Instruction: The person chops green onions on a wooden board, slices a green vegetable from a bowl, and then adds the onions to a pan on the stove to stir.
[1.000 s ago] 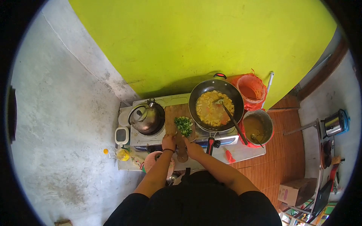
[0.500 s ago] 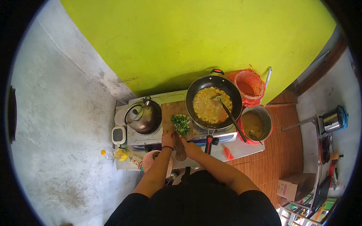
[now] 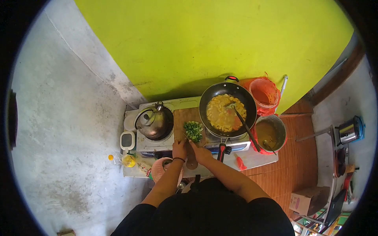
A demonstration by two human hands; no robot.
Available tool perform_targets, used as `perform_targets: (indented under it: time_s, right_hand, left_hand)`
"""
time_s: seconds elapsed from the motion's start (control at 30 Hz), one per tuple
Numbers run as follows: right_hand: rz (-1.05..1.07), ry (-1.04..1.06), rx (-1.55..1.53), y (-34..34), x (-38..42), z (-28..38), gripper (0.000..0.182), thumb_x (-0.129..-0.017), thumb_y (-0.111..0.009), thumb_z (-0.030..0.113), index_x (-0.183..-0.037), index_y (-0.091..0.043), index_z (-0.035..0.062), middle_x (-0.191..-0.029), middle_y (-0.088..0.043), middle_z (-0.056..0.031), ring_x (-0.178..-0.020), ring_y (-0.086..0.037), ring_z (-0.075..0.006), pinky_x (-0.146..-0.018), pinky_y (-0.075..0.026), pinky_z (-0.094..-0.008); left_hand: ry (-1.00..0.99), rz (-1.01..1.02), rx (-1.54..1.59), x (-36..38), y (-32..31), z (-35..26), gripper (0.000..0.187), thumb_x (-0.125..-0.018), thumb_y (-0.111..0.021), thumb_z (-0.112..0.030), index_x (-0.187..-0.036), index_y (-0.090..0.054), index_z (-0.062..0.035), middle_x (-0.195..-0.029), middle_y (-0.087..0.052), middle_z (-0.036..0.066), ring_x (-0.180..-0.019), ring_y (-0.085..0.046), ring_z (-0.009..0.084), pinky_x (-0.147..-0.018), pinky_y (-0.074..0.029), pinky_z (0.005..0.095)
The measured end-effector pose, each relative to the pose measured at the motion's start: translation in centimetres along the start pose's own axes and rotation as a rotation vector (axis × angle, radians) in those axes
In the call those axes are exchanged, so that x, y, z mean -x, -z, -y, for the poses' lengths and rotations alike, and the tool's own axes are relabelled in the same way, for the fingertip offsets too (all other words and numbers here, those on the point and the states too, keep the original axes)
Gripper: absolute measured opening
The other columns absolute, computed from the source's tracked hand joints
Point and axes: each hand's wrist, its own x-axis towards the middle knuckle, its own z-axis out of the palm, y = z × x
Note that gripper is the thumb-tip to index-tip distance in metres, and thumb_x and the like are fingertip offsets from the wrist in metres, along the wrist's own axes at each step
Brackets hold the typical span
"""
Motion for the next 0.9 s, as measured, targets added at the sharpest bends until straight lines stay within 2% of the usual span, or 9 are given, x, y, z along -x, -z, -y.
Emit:
perform_targets:
  time_s: [0.07, 0.17, 0.27, 0.37, 0.47, 0.57, 0.67, 0.9]
  right_hand:
    - [-0.036, -0.002, 0.013, -0.6, 0.0, -0.4, 0.078, -0.083, -0.050, 0.008, -0.147, -0.011, 0.0264, -0.089, -0.063, -0.0243, -0.077, -0.065, -0.0373, -0.066, -0.052, -0.0473]
    - [-0.009, 0.007, 0.051, 0.4, 0.6, -0.2, 0.077, -0.082, -0.051, 0.008, -0.147, -0.013, 0.0250, -0.090, -0.063, -0.0244, -0.079, -0.064, -0.0387, -0.068, -0.052, -0.0480]
    - [-0.008, 0.024, -0.039, 0.6, 1.2, -0.2, 0.076, -0.081, -0.051, 0.008, -0.146, -0.014, 0.0235, -0.091, -0.063, -0.0250, -0.080, -0.064, -0.0401, -0.068, -0.052, -0.0482]
    - [-0.073, 0.054, -0.052, 0.4, 1.7, -0.2, 0.074, -0.081, -0.050, 0.007, -0.145, -0.016, 0.0214, -0.092, -0.062, -0.0256, -0.083, -0.064, -0.0407, -0.069, -0.051, -0.0487]
    - [-0.034, 0.028, -0.045, 0.6, 1.7, -0.4, 0.072, -0.082, -0.050, 0.008, -0.145, -0.017, 0.0200, -0.093, -0.062, -0.0259, -0.085, -0.063, -0.0411, -0.071, -0.051, -0.0488]
    - [-0.005, 0.033, -0.012, 1.4, 2.3, 0.2, 0.071, -0.082, -0.049, 0.009, -0.144, -0.018, 0.0198, -0.093, -0.062, -0.0259, -0.086, -0.063, -0.0407, -0.071, -0.051, -0.0484]
    - [-0.029, 0.048, -0.023, -0.1, 1.9, -0.4, 0.072, -0.083, -0.049, 0.008, -0.145, -0.016, 0.0222, -0.092, -0.062, -0.0255, -0.083, -0.064, -0.0401, -0.070, -0.051, -0.0478]
    - [0.021, 0.053, 0.008, 0.0, 0.5, -0.3, 0.078, -0.084, -0.048, 0.007, -0.148, -0.008, 0.0264, -0.091, -0.062, -0.0248, -0.080, -0.064, -0.0387, -0.068, -0.052, -0.0465]
  left_hand:
    - [0.041, 0.021, 0.025, 0.0, 0.3, -0.2, 0.019, -0.082, -0.057, -0.008, -0.097, -0.068, -0.0091, -0.089, -0.054, 0.016, -0.087, -0.055, 0.0346, -0.075, -0.048, 0.0414]
    - [0.021, 0.002, -0.012, 0.0, -0.5, 1.0, 0.018, -0.081, -0.059, -0.010, -0.095, -0.069, -0.0090, -0.086, -0.057, 0.017, -0.083, -0.057, 0.0353, -0.073, -0.048, 0.0424]
    - [0.092, 0.011, 0.053, -0.4, -0.1, 0.7, 0.015, -0.079, -0.061, -0.010, -0.091, -0.070, -0.0077, -0.086, -0.059, 0.018, -0.080, -0.059, 0.0366, -0.072, -0.049, 0.0437]
    - [0.077, 0.007, 0.078, -1.1, 0.2, 0.4, 0.014, -0.078, -0.062, -0.009, -0.089, -0.070, -0.0071, -0.086, -0.061, 0.018, -0.080, -0.060, 0.0372, -0.072, -0.049, 0.0437]
    - [0.077, 0.038, 0.033, -1.9, -0.2, 0.6, 0.014, -0.078, -0.061, -0.008, -0.088, -0.070, -0.0069, -0.088, -0.060, 0.019, -0.081, -0.059, 0.0378, -0.073, -0.050, 0.0437]
    - [0.114, 0.047, 0.040, -2.1, -0.1, 0.2, 0.014, -0.076, -0.060, -0.008, -0.086, -0.068, -0.0022, -0.087, -0.061, 0.020, -0.081, -0.059, 0.0386, -0.074, -0.048, 0.0442]
    - [0.119, 0.048, 0.044, -2.2, -0.4, 0.4, 0.016, -0.077, -0.061, -0.007, -0.090, -0.070, -0.0065, -0.092, -0.059, 0.020, -0.084, -0.058, 0.0387, -0.075, -0.050, 0.0442]
    - [0.114, 0.087, 0.063, -2.3, -0.1, 0.4, 0.017, -0.076, -0.061, -0.007, -0.091, -0.069, -0.0065, -0.090, -0.058, 0.020, -0.085, -0.058, 0.0385, -0.076, -0.049, 0.0435]
